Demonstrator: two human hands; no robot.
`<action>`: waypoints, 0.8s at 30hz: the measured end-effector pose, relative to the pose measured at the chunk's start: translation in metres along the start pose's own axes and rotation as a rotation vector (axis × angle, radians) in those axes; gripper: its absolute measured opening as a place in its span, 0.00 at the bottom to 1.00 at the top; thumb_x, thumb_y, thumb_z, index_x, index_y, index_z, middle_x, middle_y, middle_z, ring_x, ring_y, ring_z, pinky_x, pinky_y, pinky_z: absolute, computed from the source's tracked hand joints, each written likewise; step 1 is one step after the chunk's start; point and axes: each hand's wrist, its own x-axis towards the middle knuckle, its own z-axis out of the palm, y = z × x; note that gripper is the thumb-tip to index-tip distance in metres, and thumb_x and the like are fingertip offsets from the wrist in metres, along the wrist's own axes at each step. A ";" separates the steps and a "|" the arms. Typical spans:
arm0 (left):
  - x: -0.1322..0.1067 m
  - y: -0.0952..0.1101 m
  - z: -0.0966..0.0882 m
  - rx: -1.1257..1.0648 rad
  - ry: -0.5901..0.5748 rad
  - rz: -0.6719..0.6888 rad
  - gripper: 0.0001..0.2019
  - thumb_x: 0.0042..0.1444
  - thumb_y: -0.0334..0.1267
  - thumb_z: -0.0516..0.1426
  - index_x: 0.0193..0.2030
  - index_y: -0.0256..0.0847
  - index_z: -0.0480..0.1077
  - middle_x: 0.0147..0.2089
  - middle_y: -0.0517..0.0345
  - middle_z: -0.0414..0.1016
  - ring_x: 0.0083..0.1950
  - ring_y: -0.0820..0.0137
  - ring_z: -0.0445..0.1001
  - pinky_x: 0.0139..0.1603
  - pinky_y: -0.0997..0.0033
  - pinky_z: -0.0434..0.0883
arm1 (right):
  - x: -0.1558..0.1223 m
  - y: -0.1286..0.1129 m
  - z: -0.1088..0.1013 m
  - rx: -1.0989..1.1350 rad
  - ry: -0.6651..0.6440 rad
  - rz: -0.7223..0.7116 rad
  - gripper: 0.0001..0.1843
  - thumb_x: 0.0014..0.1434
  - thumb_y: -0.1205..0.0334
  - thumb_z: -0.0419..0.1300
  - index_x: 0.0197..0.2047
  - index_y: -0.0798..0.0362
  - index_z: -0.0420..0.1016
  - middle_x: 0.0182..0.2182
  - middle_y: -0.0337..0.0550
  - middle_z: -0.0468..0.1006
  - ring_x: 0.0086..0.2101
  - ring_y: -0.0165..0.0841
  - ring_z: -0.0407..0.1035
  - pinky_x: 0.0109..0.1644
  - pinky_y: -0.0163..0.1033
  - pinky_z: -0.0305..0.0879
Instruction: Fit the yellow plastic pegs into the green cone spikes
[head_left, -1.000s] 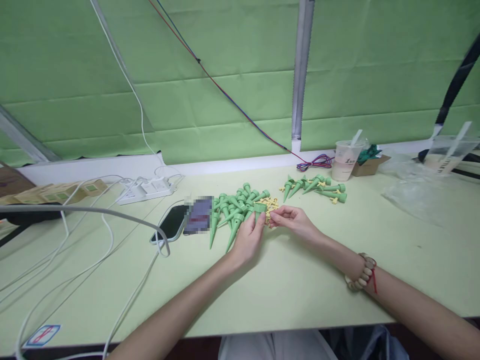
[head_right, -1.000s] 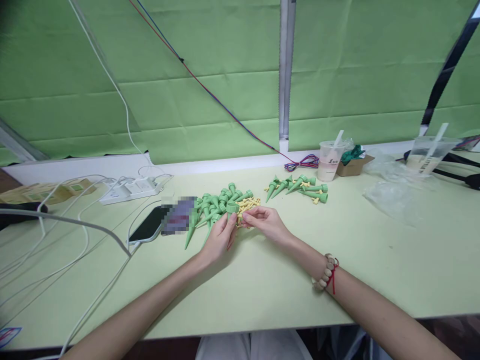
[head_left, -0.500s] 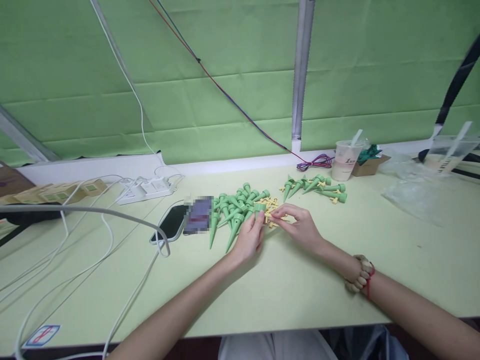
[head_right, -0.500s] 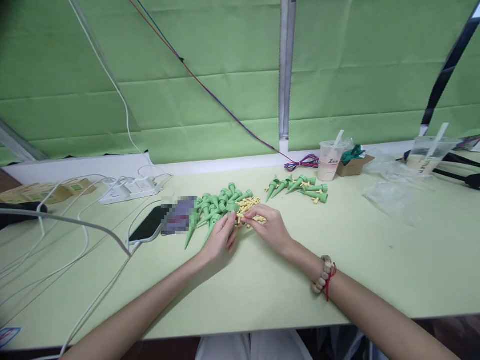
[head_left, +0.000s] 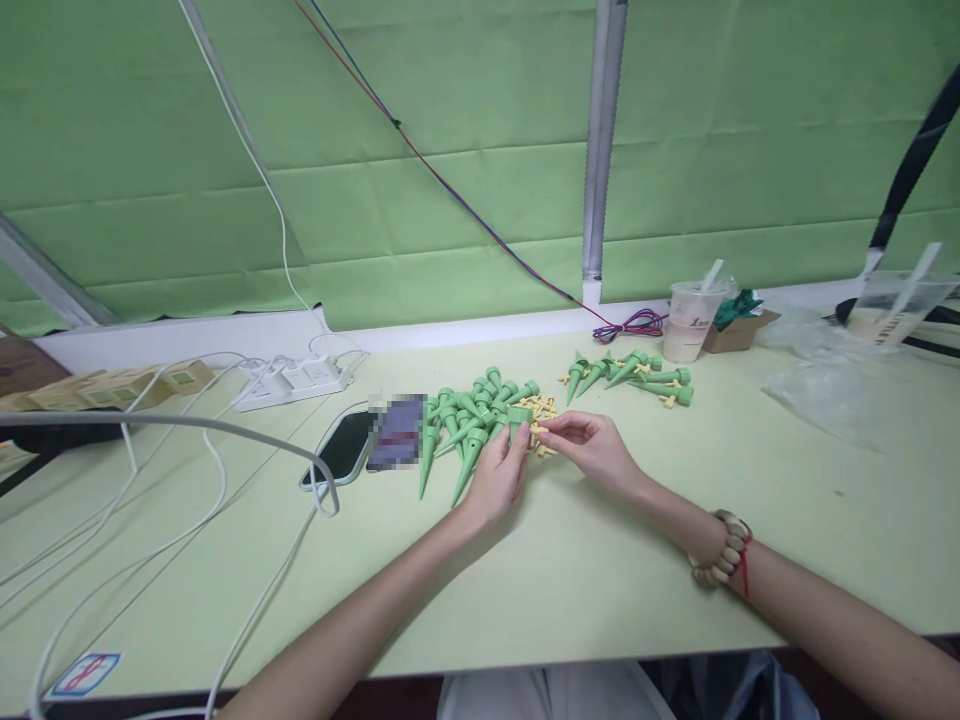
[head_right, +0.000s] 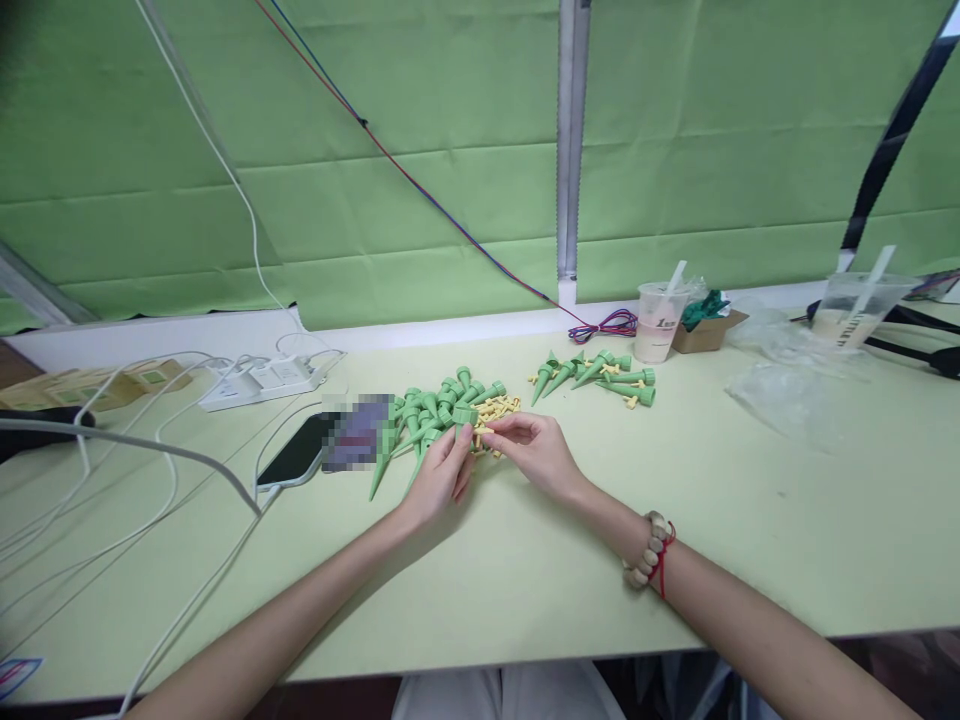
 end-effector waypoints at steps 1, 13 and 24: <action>0.000 0.000 0.000 -0.019 -0.049 -0.033 0.20 0.54 0.57 0.47 0.26 0.41 0.55 0.10 0.71 0.50 0.10 0.80 0.48 0.13 0.76 0.47 | 0.000 0.000 0.000 -0.018 0.011 -0.034 0.12 0.41 0.56 0.67 0.28 0.55 0.75 0.31 0.45 0.77 0.34 0.35 0.72 0.41 0.41 0.69; 0.001 -0.002 -0.003 0.024 -0.062 -0.021 0.19 0.57 0.55 0.45 0.26 0.41 0.55 0.09 0.71 0.50 0.11 0.80 0.49 0.15 0.76 0.49 | 0.002 -0.001 -0.001 -0.048 -0.031 0.037 0.20 0.42 0.55 0.67 0.38 0.55 0.73 0.37 0.47 0.76 0.36 0.34 0.72 0.41 0.39 0.70; 0.002 -0.003 -0.004 0.097 -0.020 -0.016 0.19 0.56 0.54 0.47 0.25 0.41 0.56 0.10 0.70 0.51 0.13 0.78 0.52 0.19 0.75 0.54 | 0.002 -0.006 -0.003 -0.119 -0.040 0.051 0.17 0.47 0.54 0.63 0.39 0.55 0.76 0.38 0.48 0.78 0.38 0.36 0.72 0.40 0.40 0.70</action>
